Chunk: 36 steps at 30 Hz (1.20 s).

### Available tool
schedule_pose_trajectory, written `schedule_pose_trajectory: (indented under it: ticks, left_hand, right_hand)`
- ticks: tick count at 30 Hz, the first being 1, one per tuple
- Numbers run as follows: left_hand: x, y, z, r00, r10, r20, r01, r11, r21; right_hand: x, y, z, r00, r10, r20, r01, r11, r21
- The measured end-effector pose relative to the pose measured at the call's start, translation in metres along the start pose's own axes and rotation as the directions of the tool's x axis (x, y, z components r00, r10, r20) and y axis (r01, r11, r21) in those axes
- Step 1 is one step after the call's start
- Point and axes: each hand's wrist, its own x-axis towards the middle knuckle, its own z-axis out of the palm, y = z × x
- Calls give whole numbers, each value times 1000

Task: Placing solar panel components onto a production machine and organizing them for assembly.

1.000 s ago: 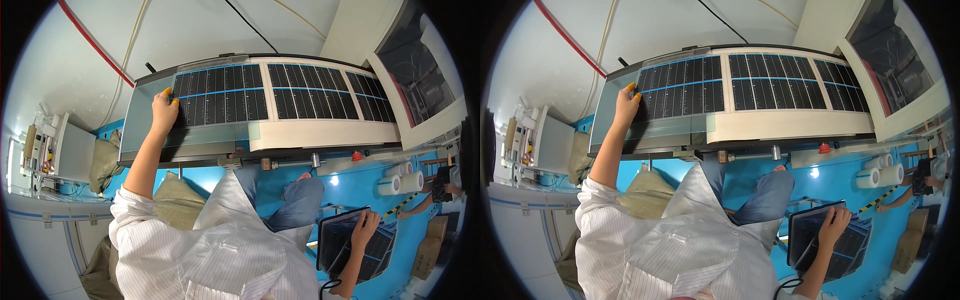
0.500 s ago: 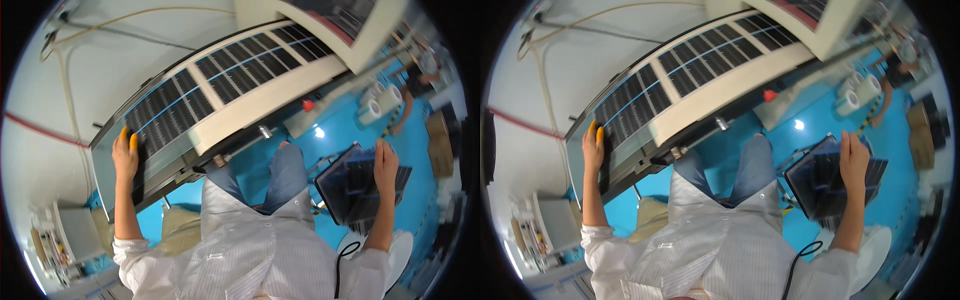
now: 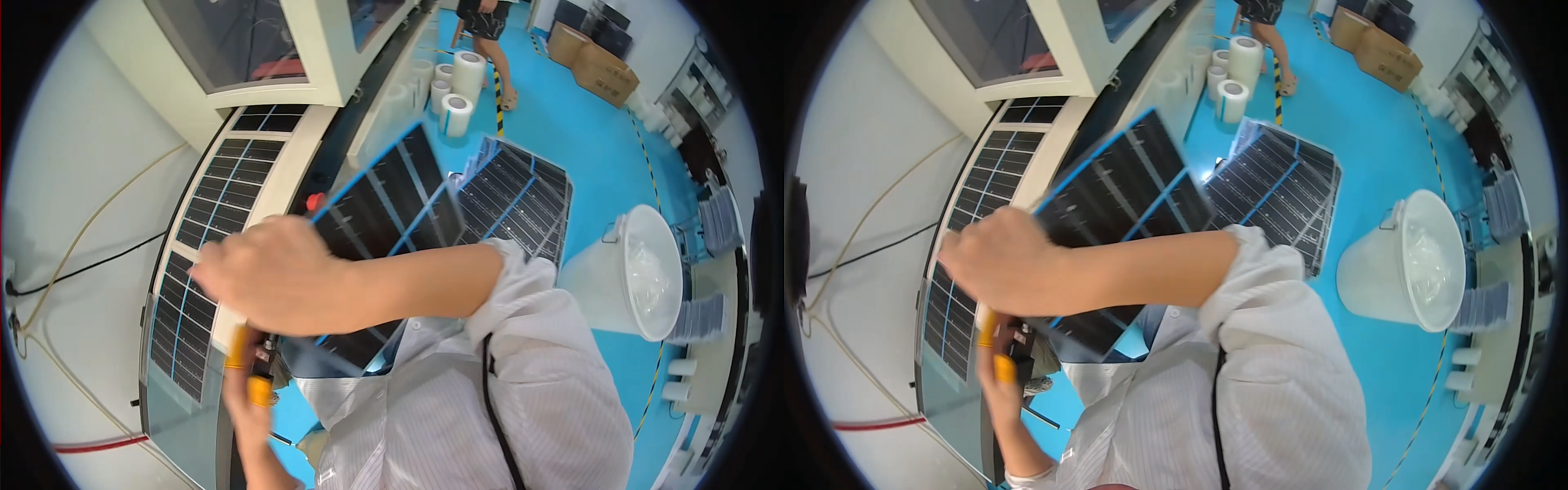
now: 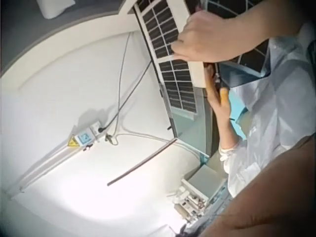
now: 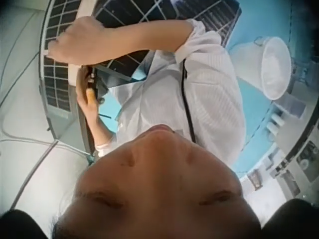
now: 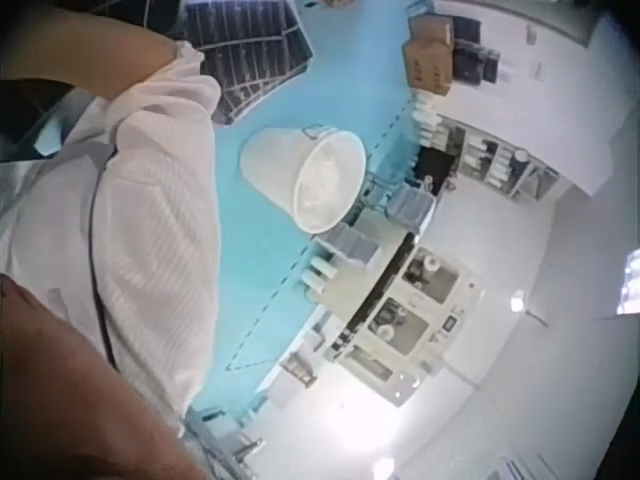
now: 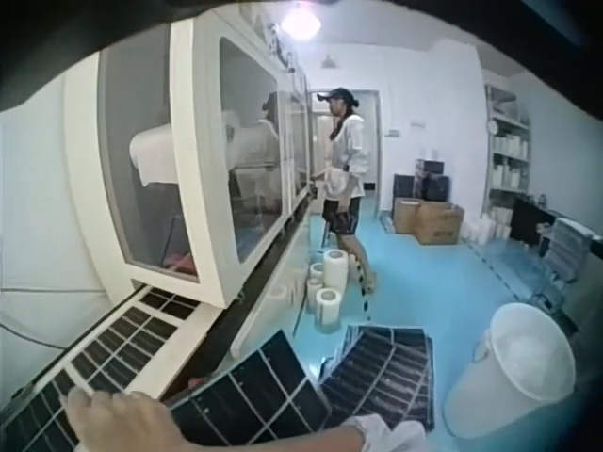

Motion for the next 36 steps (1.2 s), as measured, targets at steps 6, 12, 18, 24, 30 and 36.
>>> schedule_pose_trajectory:
  ticks: [6,12,18,24,30,36]
  left_hand:
    - [-5,3,66,932,-83,-354,41,991,-126]
    - [-55,-23,-77,589,-244,-770,-5,952,-305]
    - [-246,-50,-228,290,-467,-836,28,877,-480]
    - [-277,-78,-241,102,-607,-788,363,761,-539]
    - [-263,-77,-245,80,-328,-941,756,636,-157]
    - [-239,-93,-266,172,-188,-967,824,565,37]
  right_hand:
    - [18,-11,-10,965,-29,-261,77,981,176]
    - [-49,132,-37,974,59,-218,-70,997,-44]
    - [-168,204,-6,928,207,310,-149,968,-201]
    - [-210,232,-8,904,422,59,-406,895,-182]
    - [-129,178,-42,943,331,35,-325,939,-114]
    - [-112,138,-44,953,274,-128,-279,960,-24]
